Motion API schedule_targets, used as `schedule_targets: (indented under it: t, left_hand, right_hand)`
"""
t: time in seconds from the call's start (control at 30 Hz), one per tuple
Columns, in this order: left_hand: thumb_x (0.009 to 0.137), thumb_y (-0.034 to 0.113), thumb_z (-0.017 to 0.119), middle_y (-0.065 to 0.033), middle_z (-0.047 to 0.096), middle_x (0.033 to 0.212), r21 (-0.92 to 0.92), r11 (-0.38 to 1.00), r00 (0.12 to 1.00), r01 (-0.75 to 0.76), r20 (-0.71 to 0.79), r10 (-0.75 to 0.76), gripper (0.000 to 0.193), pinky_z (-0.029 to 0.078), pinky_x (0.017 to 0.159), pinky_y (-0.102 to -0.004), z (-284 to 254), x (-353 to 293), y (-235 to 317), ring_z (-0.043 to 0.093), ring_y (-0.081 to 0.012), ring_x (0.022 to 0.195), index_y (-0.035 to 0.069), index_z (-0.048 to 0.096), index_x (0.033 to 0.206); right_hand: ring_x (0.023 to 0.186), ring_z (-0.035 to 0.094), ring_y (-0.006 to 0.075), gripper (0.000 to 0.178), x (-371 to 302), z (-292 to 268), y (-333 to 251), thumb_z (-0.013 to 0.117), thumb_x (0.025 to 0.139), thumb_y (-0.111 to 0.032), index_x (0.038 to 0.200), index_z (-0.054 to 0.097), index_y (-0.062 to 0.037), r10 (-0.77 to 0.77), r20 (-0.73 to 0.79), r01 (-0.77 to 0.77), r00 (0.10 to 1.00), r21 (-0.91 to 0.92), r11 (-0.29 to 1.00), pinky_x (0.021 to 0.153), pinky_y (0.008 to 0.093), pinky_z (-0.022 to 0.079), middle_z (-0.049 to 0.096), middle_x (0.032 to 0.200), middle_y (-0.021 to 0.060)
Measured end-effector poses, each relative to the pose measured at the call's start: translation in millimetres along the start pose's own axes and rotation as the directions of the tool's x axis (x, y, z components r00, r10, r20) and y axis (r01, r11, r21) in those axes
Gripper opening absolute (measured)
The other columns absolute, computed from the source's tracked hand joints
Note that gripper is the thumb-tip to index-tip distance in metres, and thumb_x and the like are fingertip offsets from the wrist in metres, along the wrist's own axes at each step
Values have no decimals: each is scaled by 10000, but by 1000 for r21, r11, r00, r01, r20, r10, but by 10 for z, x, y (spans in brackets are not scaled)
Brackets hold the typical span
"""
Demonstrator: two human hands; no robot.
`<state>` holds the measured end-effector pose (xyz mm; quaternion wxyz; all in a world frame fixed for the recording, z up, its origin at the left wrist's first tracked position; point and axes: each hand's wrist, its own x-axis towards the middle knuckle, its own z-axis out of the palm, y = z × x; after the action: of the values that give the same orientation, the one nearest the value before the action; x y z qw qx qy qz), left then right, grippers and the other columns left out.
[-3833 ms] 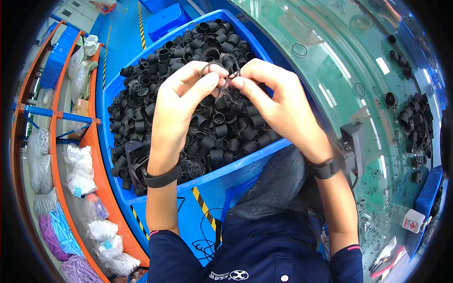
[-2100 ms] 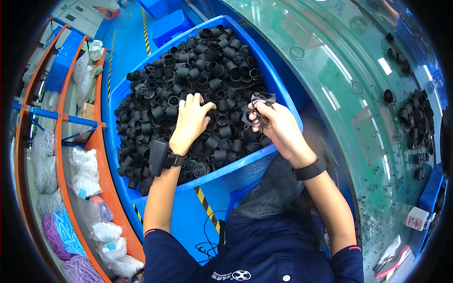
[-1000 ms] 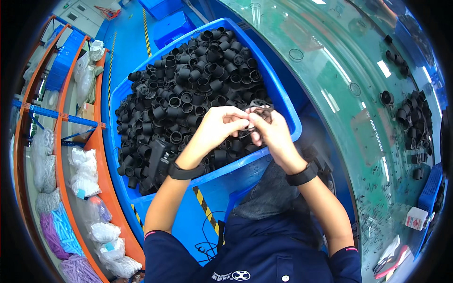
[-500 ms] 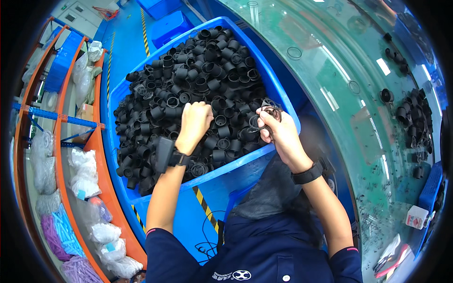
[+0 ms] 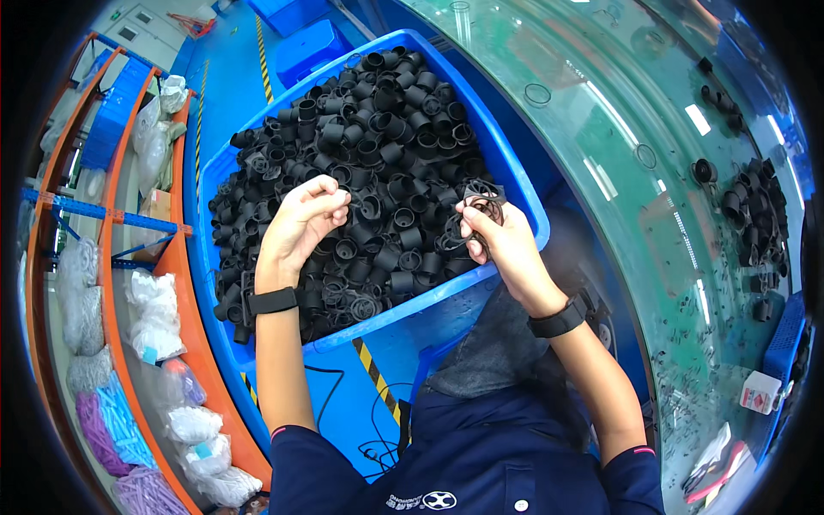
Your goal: Sorting and inspecting black plastic injection-molded parts from a blue crate onto a glass-topped worktable.
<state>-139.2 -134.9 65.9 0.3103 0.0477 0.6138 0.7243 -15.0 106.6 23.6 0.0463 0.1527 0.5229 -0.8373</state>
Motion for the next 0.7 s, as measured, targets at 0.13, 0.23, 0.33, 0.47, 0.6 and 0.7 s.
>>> schedule_targets:
  t: [0.13,0.23,0.33,0.47,0.6,0.7]
  left_hand:
    - [787,35,651,-37,548,788,42,996,994,-80,83,77,153,405,619,-228,378,-148,212,489,-104,655,83,506,805]
    - [777,17,654,-38,568,806,128,989,987,-76,151,57,140,435,605,-229,693,-185,239,529,-113,658,55,530,831]
    - [778,9,650,-31,581,811,196,974,983,-115,161,84,133,448,607,-216,844,-164,68,571,-105,665,37,541,849]
    - [795,-6,628,-65,608,764,153,973,981,-173,113,157,114,474,607,-214,1030,-157,-153,587,-102,660,-2,558,885]
    - [801,2,633,-74,610,777,186,967,981,-177,114,157,133,480,616,-220,1186,-226,-230,595,-115,674,-5,554,909]
    - [833,42,606,-115,628,867,150,973,980,-177,116,160,139,488,629,-241,1391,-276,-206,621,-157,708,0,553,954]
  right_hand:
    - [513,480,50,145,17,58,-6,555,894,-146,981,566,-31,-30,15,30,999,2,1000,434,185,374,544,692,-6]
    - [501,489,55,143,16,133,-52,536,902,-143,980,570,-28,-37,31,36,999,19,999,422,190,379,550,681,4]
    - [518,506,60,186,-18,247,-84,486,929,-200,959,560,-32,-8,129,-26,992,257,966,447,198,395,557,689,6]
    - [515,486,41,186,-117,277,-118,517,926,-241,890,535,-59,-44,129,35,991,70,997,444,176,368,552,690,-8]
    - [502,463,30,128,-262,184,-137,562,906,-195,888,539,-70,-125,25,122,992,104,987,434,166,346,538,683,-19]
    - [511,446,28,117,-422,-4,-195,560,903,-191,898,528,-78,-138,-78,147,987,123,981,437,170,343,514,660,-31]
